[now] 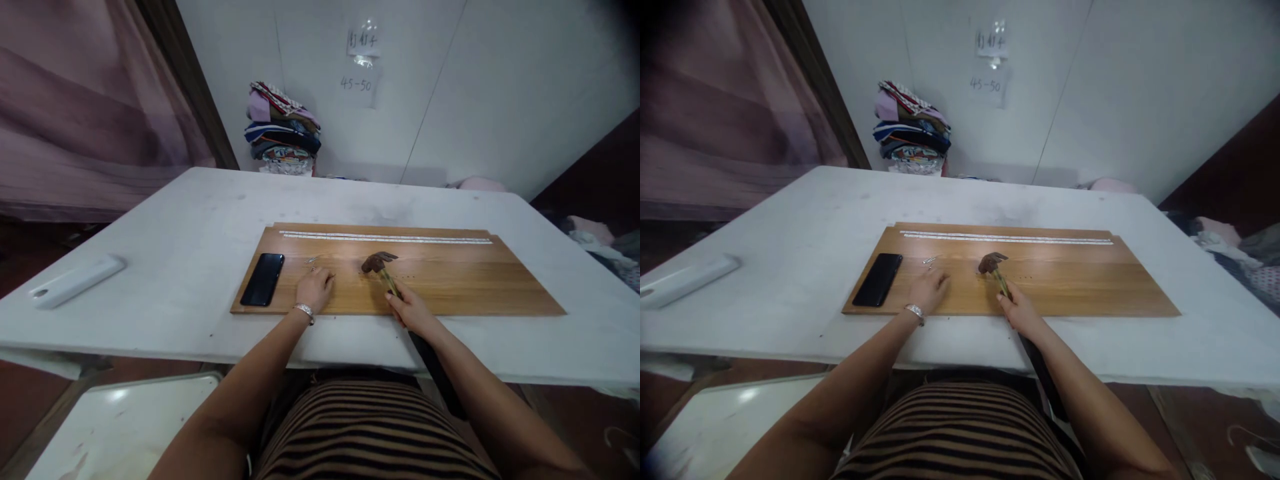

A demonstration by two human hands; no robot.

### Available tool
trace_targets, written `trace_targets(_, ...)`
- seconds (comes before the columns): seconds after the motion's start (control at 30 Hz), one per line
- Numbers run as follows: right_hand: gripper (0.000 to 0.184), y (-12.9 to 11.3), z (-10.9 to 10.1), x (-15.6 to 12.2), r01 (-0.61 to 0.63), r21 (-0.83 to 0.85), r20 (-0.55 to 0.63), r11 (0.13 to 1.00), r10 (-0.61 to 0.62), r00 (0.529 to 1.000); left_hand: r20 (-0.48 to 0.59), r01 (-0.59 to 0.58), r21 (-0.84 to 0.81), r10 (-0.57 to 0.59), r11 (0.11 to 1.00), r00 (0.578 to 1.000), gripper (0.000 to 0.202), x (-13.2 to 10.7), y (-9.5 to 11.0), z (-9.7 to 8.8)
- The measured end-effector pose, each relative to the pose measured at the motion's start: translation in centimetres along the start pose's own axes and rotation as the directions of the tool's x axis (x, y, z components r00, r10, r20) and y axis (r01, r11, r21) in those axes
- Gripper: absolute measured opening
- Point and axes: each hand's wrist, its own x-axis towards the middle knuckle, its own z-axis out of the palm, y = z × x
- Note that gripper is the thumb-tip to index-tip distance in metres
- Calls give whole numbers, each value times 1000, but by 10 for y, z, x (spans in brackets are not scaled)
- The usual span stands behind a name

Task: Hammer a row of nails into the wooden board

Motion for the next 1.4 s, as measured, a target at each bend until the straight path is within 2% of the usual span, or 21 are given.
trace_targets(0.43, 62, -6, -1, -3, 18, 3, 0, 1000, -18, 1000, -17, 50, -74, -52, 996, 999, 24, 2, -4, 3)
trace_targets(0.67, 70, -6, 4, -1, -11, 20, -4, 1000, 11, 1000, -6, 77, -107, -78, 991, 997, 29, 2, -4, 2)
trace_targets(0.83, 65, -7, 0, -2, -5, 21, -22, 1000, 5, 1000, -20, 47, -126, -50, 991, 999, 31, 2, -7, 4)
trace_targets(1.13, 69, -10, 1, -1, 5, -23, -4, 1000, -5, 1000, -63, -9, -115, 2, 993, 998, 25, 4, -12, 9)
trace_targets(1.4, 66, -5, -2, 0, 4, -31, 3, 1000, -4, 1000, -64, 2, -152, -12, 988, 998, 20, 6, -15, 12)
